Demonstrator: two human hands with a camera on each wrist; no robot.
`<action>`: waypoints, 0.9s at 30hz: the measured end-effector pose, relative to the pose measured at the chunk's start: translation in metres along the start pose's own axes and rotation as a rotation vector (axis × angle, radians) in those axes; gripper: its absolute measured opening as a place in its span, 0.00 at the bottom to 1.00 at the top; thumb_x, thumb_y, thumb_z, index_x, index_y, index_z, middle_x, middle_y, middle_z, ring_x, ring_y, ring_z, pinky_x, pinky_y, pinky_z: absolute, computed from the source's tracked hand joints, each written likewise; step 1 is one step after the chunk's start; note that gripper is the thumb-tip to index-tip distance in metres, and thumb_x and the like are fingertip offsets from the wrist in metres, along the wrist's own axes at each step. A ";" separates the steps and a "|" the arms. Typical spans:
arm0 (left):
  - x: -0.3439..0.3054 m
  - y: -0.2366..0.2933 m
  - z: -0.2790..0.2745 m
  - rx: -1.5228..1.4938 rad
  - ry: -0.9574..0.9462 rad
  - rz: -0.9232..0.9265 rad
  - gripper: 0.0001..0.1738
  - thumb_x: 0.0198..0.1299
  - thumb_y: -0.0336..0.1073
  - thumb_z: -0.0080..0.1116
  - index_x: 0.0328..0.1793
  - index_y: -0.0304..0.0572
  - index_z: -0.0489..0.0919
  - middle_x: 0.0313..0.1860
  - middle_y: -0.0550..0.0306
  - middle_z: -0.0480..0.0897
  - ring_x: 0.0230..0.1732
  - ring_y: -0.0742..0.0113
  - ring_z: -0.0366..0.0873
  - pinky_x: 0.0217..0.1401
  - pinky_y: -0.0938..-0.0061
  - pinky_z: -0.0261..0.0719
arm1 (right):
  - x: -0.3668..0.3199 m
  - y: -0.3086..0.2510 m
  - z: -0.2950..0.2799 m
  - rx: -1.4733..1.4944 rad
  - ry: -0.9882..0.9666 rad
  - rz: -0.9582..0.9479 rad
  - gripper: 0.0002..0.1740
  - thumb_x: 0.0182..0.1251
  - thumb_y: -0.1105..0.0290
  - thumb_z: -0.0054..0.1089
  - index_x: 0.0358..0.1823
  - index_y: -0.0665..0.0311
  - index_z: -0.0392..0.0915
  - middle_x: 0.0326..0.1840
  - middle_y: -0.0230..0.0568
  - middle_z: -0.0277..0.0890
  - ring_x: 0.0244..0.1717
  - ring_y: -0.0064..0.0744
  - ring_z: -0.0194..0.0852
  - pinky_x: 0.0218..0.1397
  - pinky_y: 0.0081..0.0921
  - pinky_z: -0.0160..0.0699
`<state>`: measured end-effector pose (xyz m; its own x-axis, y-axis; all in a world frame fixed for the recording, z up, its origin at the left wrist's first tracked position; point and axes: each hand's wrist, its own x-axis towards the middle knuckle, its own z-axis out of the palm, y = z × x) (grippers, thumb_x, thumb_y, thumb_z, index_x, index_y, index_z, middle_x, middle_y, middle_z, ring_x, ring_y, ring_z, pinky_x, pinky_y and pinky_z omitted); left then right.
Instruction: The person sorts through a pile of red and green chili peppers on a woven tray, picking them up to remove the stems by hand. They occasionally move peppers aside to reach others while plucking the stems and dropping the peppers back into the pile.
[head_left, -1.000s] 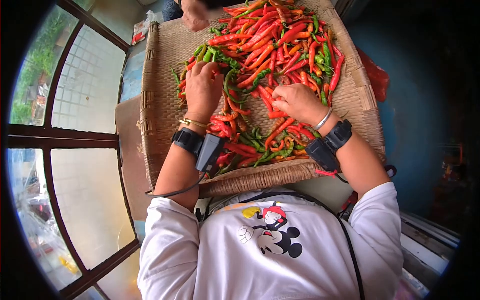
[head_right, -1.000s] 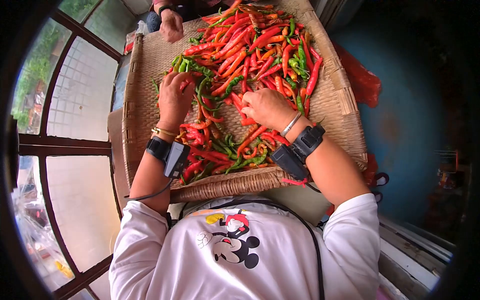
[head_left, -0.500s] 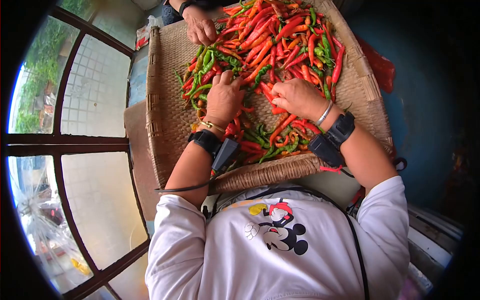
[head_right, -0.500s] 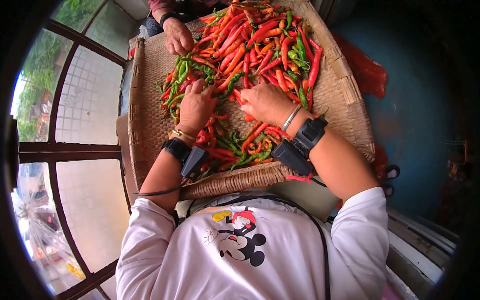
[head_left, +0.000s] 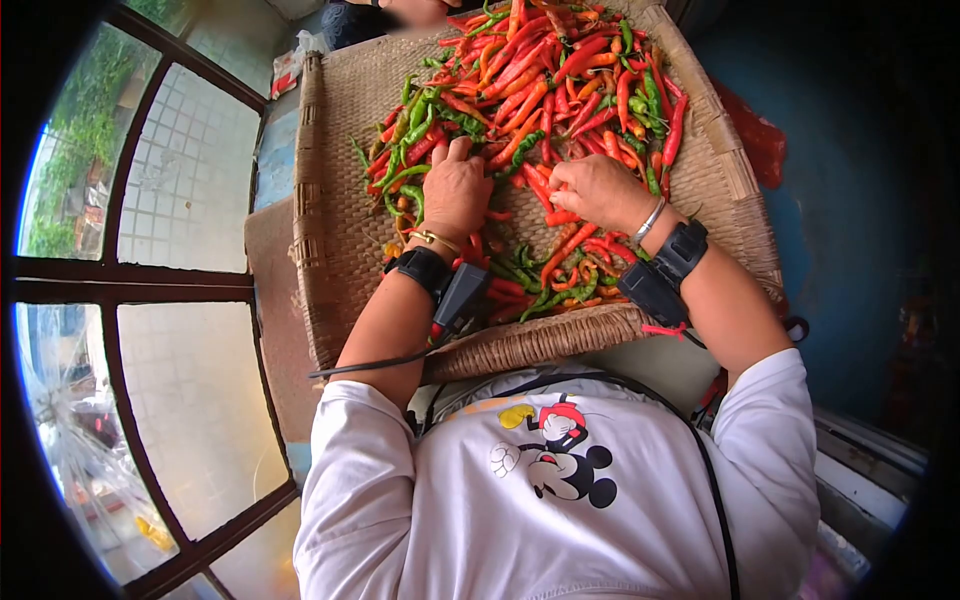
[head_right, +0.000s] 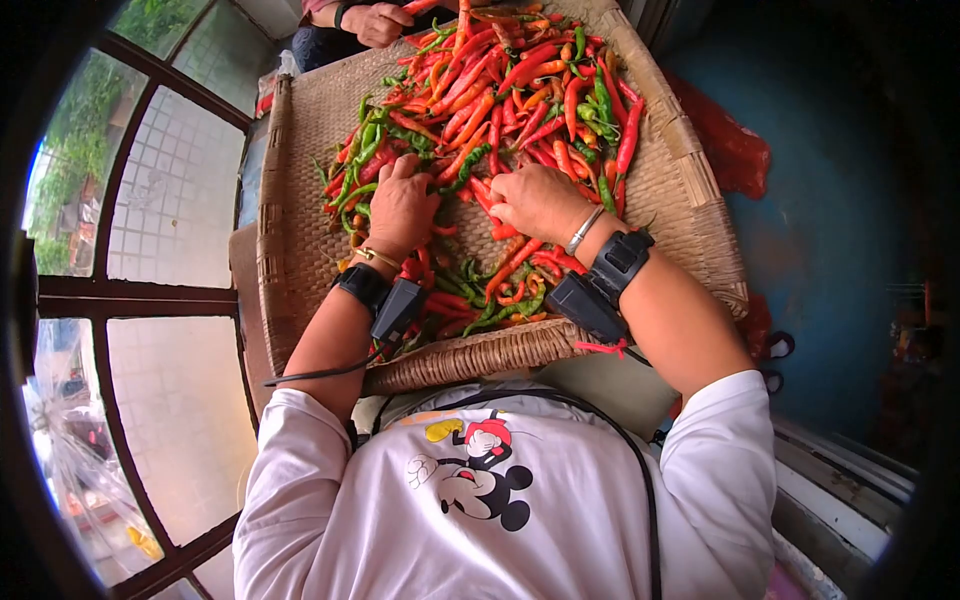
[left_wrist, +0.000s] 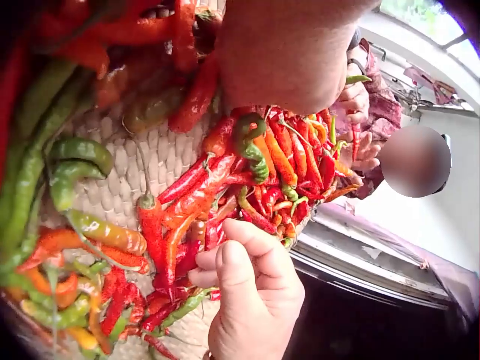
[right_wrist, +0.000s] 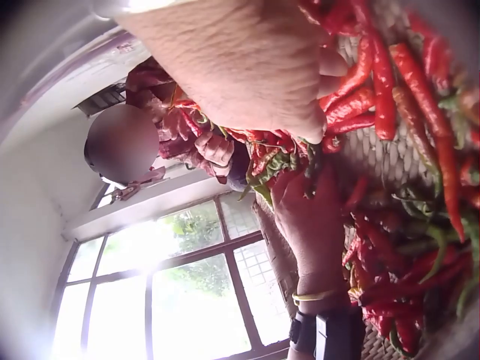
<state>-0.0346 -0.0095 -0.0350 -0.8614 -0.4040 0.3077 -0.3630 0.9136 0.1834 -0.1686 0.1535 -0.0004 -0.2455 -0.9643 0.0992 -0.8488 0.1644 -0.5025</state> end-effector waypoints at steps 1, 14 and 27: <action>0.000 0.000 0.001 0.005 0.010 0.005 0.10 0.41 0.34 0.56 0.32 0.42 0.80 0.50 0.55 0.71 0.49 0.53 0.67 0.45 0.66 0.74 | 0.000 0.000 0.000 -0.002 0.002 0.000 0.09 0.52 0.66 0.58 0.30 0.64 0.75 0.25 0.47 0.75 0.31 0.44 0.75 0.36 0.36 0.73; -0.001 -0.010 -0.007 -0.241 0.112 -0.011 0.10 0.46 0.38 0.59 0.32 0.43 0.82 0.41 0.58 0.77 0.44 0.55 0.70 0.47 0.67 0.71 | -0.001 -0.003 -0.005 0.023 -0.005 0.100 0.11 0.53 0.63 0.58 0.28 0.63 0.76 0.26 0.47 0.76 0.33 0.46 0.75 0.39 0.39 0.73; -0.009 0.034 -0.022 -0.658 -0.009 0.098 0.08 0.45 0.31 0.61 0.28 0.33 0.76 0.32 0.49 0.77 0.33 0.52 0.75 0.35 0.66 0.74 | -0.001 -0.018 0.001 0.814 -0.064 0.530 0.23 0.66 0.51 0.41 0.32 0.67 0.72 0.22 0.33 0.72 0.25 0.20 0.72 0.24 0.18 0.69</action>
<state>-0.0314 0.0241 -0.0109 -0.8836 -0.3173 0.3444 0.0072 0.7262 0.6875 -0.1529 0.1509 0.0077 -0.4561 -0.8198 -0.3463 -0.0462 0.4104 -0.9107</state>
